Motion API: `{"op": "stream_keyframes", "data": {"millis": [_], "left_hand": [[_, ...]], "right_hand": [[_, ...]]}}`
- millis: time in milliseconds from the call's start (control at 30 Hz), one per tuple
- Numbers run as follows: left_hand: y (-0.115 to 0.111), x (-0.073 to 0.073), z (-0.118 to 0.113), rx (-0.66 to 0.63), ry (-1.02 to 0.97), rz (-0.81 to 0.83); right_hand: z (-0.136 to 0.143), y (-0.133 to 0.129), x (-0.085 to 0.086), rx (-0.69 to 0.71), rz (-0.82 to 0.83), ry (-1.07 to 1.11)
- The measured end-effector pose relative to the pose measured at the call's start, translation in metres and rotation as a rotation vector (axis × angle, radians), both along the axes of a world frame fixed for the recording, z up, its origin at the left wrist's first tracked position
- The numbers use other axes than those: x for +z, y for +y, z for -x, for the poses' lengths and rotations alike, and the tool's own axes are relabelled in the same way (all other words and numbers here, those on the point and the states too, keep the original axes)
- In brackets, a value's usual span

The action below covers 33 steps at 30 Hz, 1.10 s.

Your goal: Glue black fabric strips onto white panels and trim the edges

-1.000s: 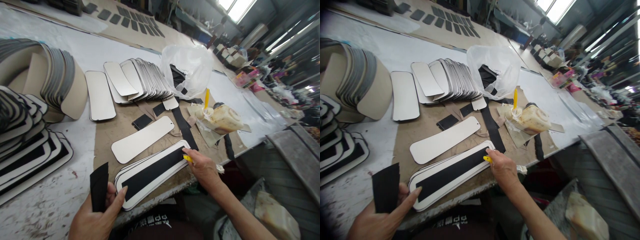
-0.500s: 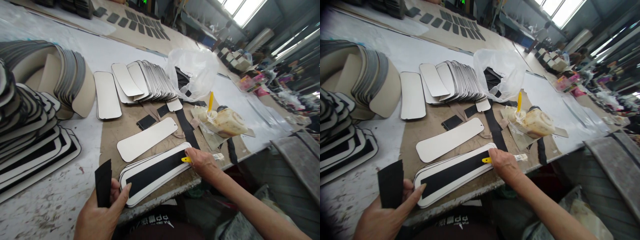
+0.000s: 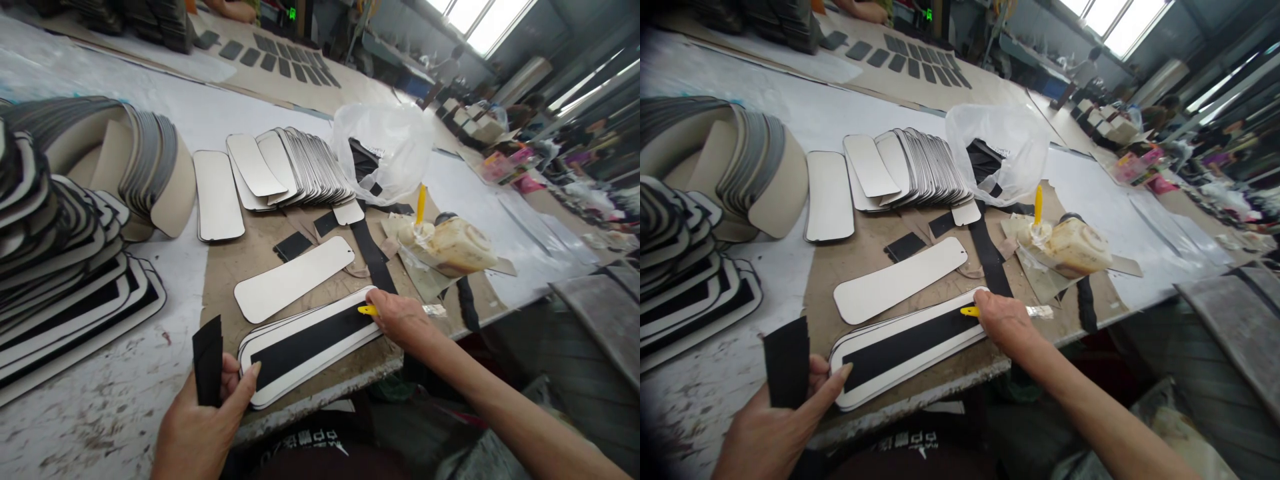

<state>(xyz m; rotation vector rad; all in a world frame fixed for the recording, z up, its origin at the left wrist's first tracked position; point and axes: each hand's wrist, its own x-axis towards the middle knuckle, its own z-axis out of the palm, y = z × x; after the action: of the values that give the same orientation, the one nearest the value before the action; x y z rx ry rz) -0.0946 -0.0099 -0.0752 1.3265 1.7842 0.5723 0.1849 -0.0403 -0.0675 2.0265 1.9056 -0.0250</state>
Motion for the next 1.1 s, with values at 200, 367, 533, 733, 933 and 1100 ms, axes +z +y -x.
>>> {"op": "stream_keyframes", "data": {"millis": [200, 367, 533, 733, 933, 1100], "left_hand": [[-0.001, -0.007, 0.006, 0.007, -0.047, 0.066], [-0.003, -0.006, 0.005, 0.012, -0.024, 0.066], [-0.007, -0.006, -0.001, 0.038, -0.026, 0.086], [-0.004, -0.008, 0.000, 0.030, 0.009, 0.120], [-0.002, -0.006, -0.001, 0.015, 0.003, 0.143], [-0.005, -0.011, 0.001, 0.019, 0.026, 0.099]], "right_hand": [[0.003, -0.001, 0.004, -0.003, 0.005, -0.008], [0.019, -0.019, 0.005, 0.077, -0.089, 0.099], [0.020, -0.027, 0.009, 0.064, -0.190, 0.317], [0.004, -0.028, 0.008, -0.122, -0.095, 0.474], [-0.009, -0.036, 0.001, -0.107, -0.329, 0.318], [-0.013, -0.040, -0.008, -0.035, -0.272, 0.161]]}}
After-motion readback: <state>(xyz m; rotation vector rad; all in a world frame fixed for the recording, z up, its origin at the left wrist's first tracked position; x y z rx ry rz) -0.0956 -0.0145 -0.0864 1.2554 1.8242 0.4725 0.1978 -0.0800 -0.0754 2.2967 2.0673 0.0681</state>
